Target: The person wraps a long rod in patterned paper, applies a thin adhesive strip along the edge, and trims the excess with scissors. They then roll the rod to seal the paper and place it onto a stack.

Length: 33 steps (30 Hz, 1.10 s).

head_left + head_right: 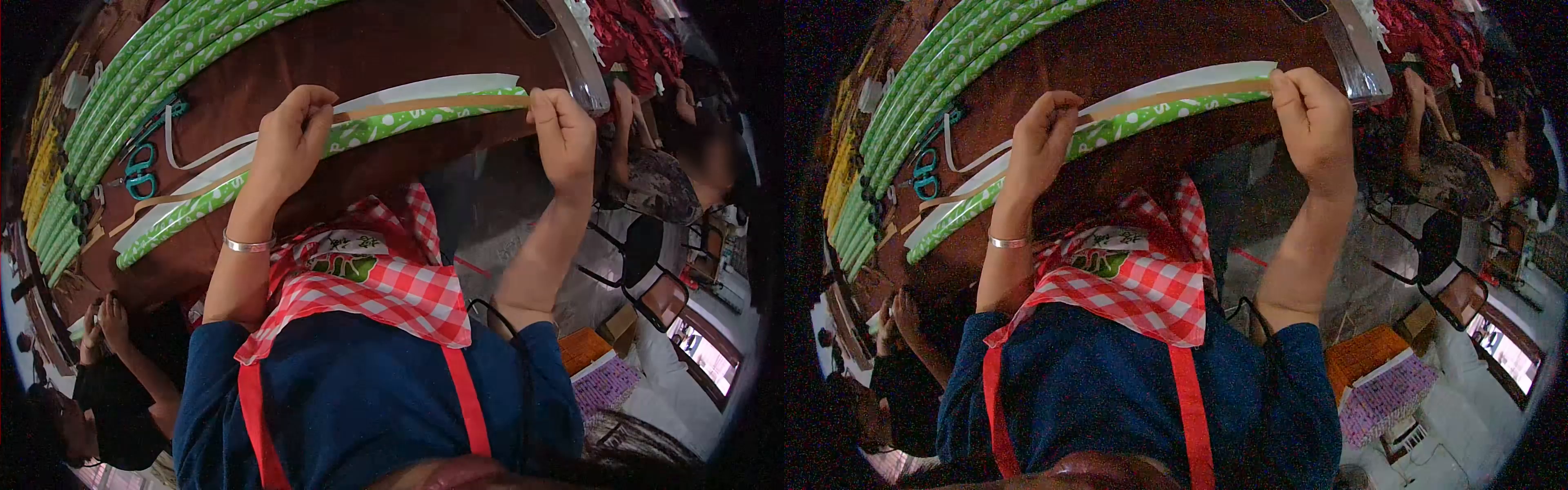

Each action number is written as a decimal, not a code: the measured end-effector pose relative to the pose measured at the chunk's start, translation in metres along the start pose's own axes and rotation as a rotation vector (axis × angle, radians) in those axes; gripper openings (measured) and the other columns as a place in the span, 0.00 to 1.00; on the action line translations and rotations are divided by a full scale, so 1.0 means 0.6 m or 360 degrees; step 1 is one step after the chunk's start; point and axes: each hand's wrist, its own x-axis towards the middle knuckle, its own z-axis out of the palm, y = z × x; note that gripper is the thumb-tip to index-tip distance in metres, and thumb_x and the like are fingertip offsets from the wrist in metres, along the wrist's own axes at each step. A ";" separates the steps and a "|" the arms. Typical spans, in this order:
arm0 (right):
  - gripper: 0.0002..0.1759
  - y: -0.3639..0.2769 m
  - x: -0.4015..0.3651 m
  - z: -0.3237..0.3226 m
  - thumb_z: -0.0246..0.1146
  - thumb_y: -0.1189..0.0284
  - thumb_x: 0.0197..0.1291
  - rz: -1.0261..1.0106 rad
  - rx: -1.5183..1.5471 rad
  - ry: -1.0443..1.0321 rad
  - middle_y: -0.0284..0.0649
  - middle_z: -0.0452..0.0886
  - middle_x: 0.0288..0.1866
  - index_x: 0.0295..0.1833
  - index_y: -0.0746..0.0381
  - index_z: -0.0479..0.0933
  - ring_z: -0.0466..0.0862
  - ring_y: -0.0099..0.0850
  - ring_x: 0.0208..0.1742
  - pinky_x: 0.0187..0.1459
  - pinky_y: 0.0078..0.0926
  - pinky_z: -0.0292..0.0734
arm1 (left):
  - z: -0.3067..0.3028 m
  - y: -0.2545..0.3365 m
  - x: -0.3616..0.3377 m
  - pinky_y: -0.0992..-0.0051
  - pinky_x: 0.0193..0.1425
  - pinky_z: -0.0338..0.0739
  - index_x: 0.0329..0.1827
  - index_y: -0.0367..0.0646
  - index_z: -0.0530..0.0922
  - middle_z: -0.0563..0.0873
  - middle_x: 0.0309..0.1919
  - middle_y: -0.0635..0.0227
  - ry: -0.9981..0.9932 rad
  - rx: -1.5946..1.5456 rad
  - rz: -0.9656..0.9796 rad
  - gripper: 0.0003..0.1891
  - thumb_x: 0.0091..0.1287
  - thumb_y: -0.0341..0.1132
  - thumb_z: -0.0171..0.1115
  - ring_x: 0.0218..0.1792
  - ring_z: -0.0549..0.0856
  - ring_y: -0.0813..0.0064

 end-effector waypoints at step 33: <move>0.08 0.085 0.001 0.035 0.65 0.73 0.58 -0.0260 -0.0387 -0.0006 0.40 0.80 0.39 0.41 0.64 0.79 0.77 0.40 0.42 0.45 0.36 0.73 | -0.009 0.027 -0.006 0.71 0.37 0.76 0.39 0.34 0.81 0.84 0.33 0.57 -0.0092 0.0439 0.0211 0.05 0.64 0.28 0.63 0.31 0.83 0.64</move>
